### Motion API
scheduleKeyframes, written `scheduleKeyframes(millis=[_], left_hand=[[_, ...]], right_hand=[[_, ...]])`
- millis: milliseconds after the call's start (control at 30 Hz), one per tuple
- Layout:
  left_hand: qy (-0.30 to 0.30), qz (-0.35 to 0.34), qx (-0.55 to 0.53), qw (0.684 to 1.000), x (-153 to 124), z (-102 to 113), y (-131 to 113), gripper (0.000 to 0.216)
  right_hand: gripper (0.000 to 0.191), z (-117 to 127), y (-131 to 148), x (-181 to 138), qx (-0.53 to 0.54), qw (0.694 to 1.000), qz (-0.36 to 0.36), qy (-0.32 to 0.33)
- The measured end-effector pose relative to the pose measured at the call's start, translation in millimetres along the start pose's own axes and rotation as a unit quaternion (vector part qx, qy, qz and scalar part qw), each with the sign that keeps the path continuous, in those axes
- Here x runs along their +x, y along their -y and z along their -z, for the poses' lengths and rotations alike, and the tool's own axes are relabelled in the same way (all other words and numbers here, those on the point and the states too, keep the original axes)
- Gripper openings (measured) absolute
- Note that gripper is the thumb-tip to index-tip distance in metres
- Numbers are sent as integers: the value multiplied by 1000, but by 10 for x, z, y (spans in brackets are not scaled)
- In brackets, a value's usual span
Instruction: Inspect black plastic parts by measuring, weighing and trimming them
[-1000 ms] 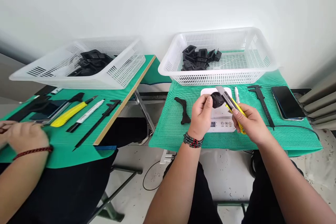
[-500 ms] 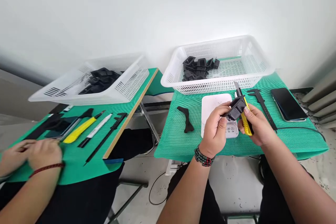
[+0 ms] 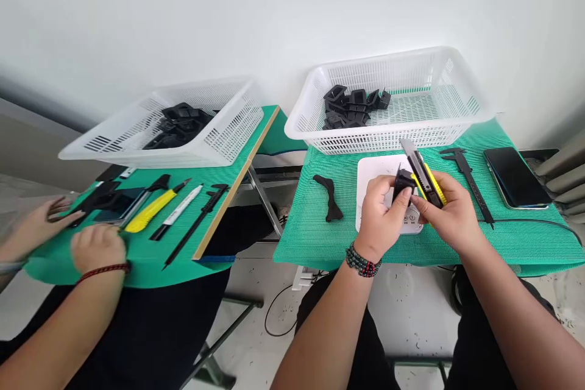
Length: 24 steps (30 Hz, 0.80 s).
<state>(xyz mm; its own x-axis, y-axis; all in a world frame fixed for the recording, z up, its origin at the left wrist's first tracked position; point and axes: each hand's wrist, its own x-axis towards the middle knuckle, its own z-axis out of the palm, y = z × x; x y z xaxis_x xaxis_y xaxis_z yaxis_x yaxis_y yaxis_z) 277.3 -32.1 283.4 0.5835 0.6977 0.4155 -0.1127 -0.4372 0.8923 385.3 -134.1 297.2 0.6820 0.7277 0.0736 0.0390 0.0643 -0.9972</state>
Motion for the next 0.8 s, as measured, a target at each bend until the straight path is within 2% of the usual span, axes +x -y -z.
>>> scheduleKeyframes(millis=[167,267,333,400,467,533,600,700,800], left_hand=[[-28,9,29,999,103,116,57,32],[-13,-11,41,999,144,225,16,34],[26,-42,37,998,127,281,-66,33],[83,-95,24,992,80,307,-163,30],[115,-129,11,985,30,299,-223,27],[112,-95,-15,989,5,262,-207,25],[78,-11,-75,994,13,209,-124,27],[13,90,-222,971,58,139,19,36],[-31,123,-270,955,95,117,65,41]], right_hand=[[50,39,-10,-21,-10,998,1,66],[43,117,6,3,-80,991,28,103],[38,188,7,45,-150,984,38,83],[35,263,-1,101,-217,975,40,28],[35,322,-4,149,-235,972,25,-7],[39,342,14,167,-187,982,-2,4],[43,316,50,149,-120,992,-9,31],[43,225,92,86,-76,994,15,78],[42,143,77,31,-82,989,30,117]])
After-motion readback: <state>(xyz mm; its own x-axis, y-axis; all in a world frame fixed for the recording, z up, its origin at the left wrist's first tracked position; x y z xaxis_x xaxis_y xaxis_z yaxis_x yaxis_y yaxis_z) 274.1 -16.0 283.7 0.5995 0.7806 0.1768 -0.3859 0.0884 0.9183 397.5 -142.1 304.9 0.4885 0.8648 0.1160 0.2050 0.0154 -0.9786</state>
